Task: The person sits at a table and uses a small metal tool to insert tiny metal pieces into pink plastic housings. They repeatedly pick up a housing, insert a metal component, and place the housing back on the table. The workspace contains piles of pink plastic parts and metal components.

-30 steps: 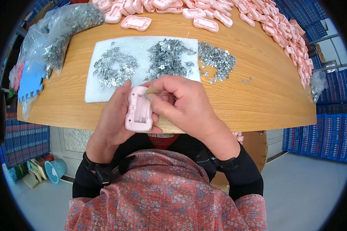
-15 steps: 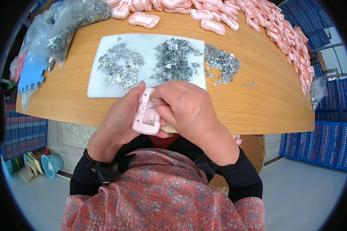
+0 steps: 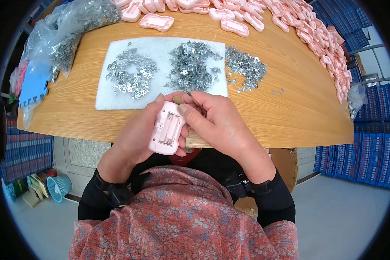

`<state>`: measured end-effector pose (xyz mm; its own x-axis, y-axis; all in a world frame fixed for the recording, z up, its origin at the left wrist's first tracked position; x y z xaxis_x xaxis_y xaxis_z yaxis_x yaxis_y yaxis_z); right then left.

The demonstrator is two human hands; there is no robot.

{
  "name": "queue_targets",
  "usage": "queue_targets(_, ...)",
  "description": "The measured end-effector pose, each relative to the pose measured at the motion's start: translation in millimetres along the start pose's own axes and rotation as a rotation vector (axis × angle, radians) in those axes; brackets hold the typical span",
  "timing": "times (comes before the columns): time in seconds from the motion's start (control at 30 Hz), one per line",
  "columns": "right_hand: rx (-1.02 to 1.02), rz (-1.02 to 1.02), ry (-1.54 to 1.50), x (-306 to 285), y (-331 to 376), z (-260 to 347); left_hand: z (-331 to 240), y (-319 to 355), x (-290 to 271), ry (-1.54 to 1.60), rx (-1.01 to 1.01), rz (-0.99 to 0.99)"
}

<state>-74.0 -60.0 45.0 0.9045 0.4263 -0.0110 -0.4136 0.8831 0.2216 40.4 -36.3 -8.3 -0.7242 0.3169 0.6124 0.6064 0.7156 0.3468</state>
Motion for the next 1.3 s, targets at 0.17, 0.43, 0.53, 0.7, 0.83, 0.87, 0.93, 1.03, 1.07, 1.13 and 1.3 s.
queue_targets(0.17, 0.01, 0.043, 0.1, 6.8, 4.5, 6.8, -0.1, -0.7, 1.6, -0.127, 0.021, -0.076)
queue_targets(0.43, 0.092, 0.034, -0.131, -9.4, -0.1, -14.4, -6.5, 3.3, -6.9, -0.343, 0.091, -0.132)
queue_targets(0.53, 0.104, 0.015, -0.01, -16.2, -2.2, -21.5, -15.8, 9.6, -7.4, -0.606, 0.26, -0.17)
queue_targets(0.7, 0.076, -0.004, -0.096, -12.8, 2.7, -22.6, -35.3, 16.3, 6.6, -1.14, 0.303, -0.17)
queue_targets(0.83, 0.049, -0.055, -0.232, -12.4, 7.5, -2.3, -21.8, 8.5, -6.5, -0.838, 0.238, -0.15)
queue_targets(0.87, 0.029, -0.071, -0.275, -14.7, 8.8, 0.0, -14.9, 3.7, -10.1, -0.689, 0.196, -0.132)
queue_targets(0.93, -0.057, -0.086, -0.199, -16.7, 9.2, -3.4, 0.0, -0.8, -9.4, -0.271, 0.024, -0.003)
queue_targets(1.03, -0.129, -0.089, -0.121, -12.8, 9.0, -7.6, 2.1, 4.4, 1.2, 0.107, -0.026, 0.184)
queue_targets(1.07, -0.143, -0.088, -0.099, -11.4, 9.1, -8.4, 3.0, 4.9, 1.7, 0.148, -0.032, 0.197)
queue_targets(1.13, -0.111, -0.075, -0.051, -11.5, 8.5, -9.0, 5.2, 6.4, 3.7, 0.229, -0.044, 0.22)
queue_targets(1.3, -0.056, -0.084, -0.05, -19.7, 10.2, -11.8, 6.6, 6.9, 12.2, 0.244, -0.065, 0.294)
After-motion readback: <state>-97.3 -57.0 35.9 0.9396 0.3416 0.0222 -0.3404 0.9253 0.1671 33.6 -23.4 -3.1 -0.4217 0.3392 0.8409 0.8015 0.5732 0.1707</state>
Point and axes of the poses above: each hand's wrist, its own y-axis away from the middle knuckle, its own x-axis out of the palm, z = x × y, the point moved 7 cm from there along -y, towards the middle knuckle, and after that the axes turned 11 degrees about -y, right-handed, at the moved point
